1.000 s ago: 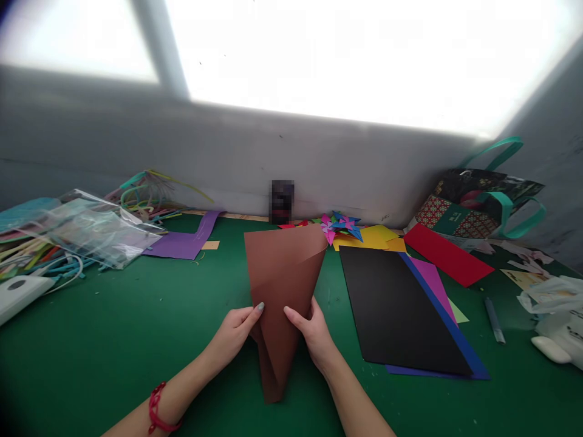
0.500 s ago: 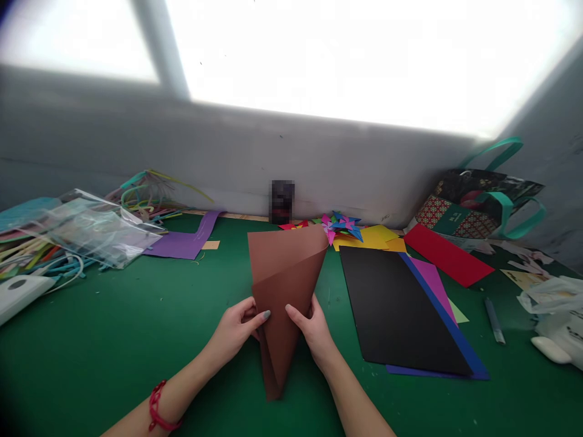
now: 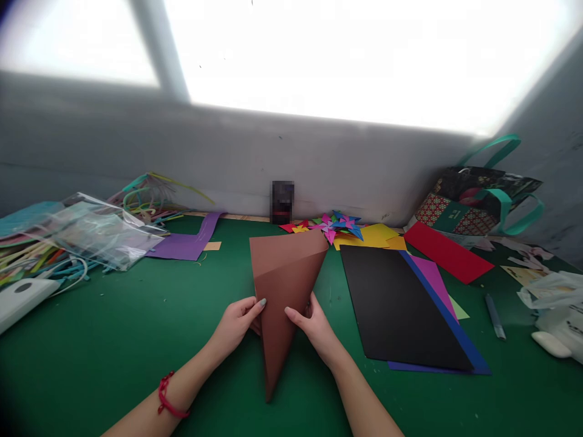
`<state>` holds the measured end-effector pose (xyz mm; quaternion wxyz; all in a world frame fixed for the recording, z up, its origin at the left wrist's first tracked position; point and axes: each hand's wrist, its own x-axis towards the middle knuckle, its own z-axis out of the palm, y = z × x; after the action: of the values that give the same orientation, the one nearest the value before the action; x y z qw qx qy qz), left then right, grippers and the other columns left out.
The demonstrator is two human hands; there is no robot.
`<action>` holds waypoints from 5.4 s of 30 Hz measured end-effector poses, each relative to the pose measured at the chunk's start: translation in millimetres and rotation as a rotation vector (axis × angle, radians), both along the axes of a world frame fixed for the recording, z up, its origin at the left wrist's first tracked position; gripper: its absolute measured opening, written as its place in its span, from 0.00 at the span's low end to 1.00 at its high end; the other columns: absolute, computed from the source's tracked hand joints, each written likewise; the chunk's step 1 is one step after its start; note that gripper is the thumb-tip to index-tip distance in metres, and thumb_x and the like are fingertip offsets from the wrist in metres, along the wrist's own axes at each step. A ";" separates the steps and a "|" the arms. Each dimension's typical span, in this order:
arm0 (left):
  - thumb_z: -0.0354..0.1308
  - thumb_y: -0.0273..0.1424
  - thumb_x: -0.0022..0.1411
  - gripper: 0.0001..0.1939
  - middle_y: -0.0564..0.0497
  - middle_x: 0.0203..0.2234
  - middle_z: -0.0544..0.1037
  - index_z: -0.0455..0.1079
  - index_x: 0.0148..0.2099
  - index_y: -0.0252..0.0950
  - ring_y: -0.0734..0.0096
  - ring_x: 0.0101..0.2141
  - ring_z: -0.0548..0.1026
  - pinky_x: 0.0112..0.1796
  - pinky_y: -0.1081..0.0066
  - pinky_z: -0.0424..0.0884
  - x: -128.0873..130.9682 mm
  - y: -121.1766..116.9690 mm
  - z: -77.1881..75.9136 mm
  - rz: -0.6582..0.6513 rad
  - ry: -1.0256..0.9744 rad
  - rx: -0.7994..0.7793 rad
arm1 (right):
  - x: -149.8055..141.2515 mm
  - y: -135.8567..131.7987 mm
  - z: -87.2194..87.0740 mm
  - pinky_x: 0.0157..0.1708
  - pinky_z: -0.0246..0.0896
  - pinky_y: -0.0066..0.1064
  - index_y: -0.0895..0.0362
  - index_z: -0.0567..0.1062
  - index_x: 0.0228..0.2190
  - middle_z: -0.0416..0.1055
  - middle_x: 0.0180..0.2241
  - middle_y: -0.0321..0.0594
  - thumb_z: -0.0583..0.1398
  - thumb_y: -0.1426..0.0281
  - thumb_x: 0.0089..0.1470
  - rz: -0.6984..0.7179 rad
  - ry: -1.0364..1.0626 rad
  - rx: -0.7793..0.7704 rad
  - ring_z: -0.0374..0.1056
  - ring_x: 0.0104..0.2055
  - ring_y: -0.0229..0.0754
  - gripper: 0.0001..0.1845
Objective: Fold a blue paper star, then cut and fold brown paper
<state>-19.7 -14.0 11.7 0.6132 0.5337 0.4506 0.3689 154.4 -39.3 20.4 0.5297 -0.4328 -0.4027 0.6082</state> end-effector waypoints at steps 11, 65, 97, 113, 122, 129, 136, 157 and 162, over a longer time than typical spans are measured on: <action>0.48 0.45 0.57 0.19 0.55 0.15 0.69 0.60 0.25 0.34 0.73 0.18 0.70 0.20 0.74 0.67 -1.4 6.8 -8.1 -0.052 -0.045 0.033 | -3.0 0.4 2.9 0.49 0.58 0.41 0.55 0.67 0.44 0.69 0.46 0.43 0.64 0.66 0.42 -0.014 0.021 -0.054 0.64 0.49 0.48 0.25; 0.47 0.46 0.57 0.21 0.53 0.09 0.70 0.60 0.22 0.34 0.77 0.09 0.65 0.11 0.79 0.56 -1.9 8.1 -4.8 -0.035 -0.028 -0.027 | -14.0 6.3 -6.2 0.43 0.62 0.41 0.57 0.68 0.42 0.71 0.43 0.44 0.63 0.66 0.42 -0.165 -0.007 -0.068 0.66 0.45 0.52 0.23; 0.45 0.41 0.61 0.15 0.60 0.11 0.65 0.53 0.27 0.37 0.76 0.10 0.67 0.11 0.80 0.58 -4.1 6.9 -3.6 0.034 -0.163 0.075 | -16.9 4.4 -6.9 0.42 0.63 0.40 0.56 0.69 0.42 0.72 0.42 0.45 0.64 0.67 0.41 -0.164 -0.012 -0.066 0.67 0.44 0.52 0.22; 0.46 0.41 0.60 0.16 0.60 0.11 0.64 0.54 0.26 0.37 0.75 0.11 0.68 0.11 0.80 0.58 -4.8 5.8 -1.7 0.072 -0.138 0.083 | -21.4 2.8 -5.1 0.42 0.63 0.40 0.56 0.69 0.41 0.72 0.41 0.44 0.64 0.66 0.40 -0.189 -0.018 -0.075 0.68 0.44 0.51 0.23; 0.45 0.42 0.60 0.16 0.59 0.11 0.65 0.54 0.26 0.37 0.75 0.11 0.68 0.11 0.79 0.59 -5.8 3.3 5.3 0.064 -0.132 0.102 | -21.1 3.1 2.7 0.42 0.64 0.40 0.52 0.64 0.48 0.69 0.46 0.43 0.62 0.63 0.44 -0.152 0.115 -0.108 0.65 0.47 0.50 0.28; 0.46 0.41 0.60 0.16 0.60 0.11 0.65 0.54 0.26 0.37 0.76 0.11 0.68 0.11 0.79 0.59 -1.4 -0.2 0.2 -0.024 -0.110 0.100 | -14.2 5.2 4.9 0.42 0.64 0.40 0.57 0.63 0.50 0.70 0.45 0.45 0.62 0.61 0.44 -0.215 0.179 -0.144 0.67 0.45 0.52 0.32; 0.46 0.42 0.60 0.16 0.60 0.11 0.64 0.54 0.25 0.37 0.75 0.11 0.69 0.11 0.80 0.58 -1.5 0.4 0.4 -0.020 -0.090 0.094 | -16.3 3.8 3.9 0.41 0.66 0.41 0.58 0.63 0.51 0.72 0.41 0.45 0.63 0.65 0.42 -0.309 0.097 -0.106 0.68 0.43 0.53 0.33; 0.46 0.42 0.60 0.16 0.59 0.09 0.66 0.54 0.26 0.37 0.75 0.10 0.67 0.11 0.80 0.57 -1.0 -0.1 0.8 -0.002 -0.111 0.071 | -17.2 2.4 7.3 0.41 0.65 0.41 0.57 0.63 0.50 0.72 0.43 0.44 0.62 0.65 0.44 -0.312 0.095 -0.072 0.67 0.44 0.53 0.31; 0.46 0.42 0.60 0.16 0.59 0.10 0.66 0.54 0.26 0.37 0.75 0.10 0.68 0.11 0.80 0.57 -1.0 0.2 0.8 -0.010 -0.118 0.068 | -18.5 2.6 7.0 0.43 0.64 0.41 0.57 0.63 0.50 0.71 0.43 0.43 0.63 0.65 0.43 -0.321 0.109 -0.071 0.66 0.45 0.53 0.31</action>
<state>-20.7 -13.7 12.5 0.6220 0.5340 0.3983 0.4115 135.9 -36.7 27.4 0.6255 -0.4765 -0.2772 0.5521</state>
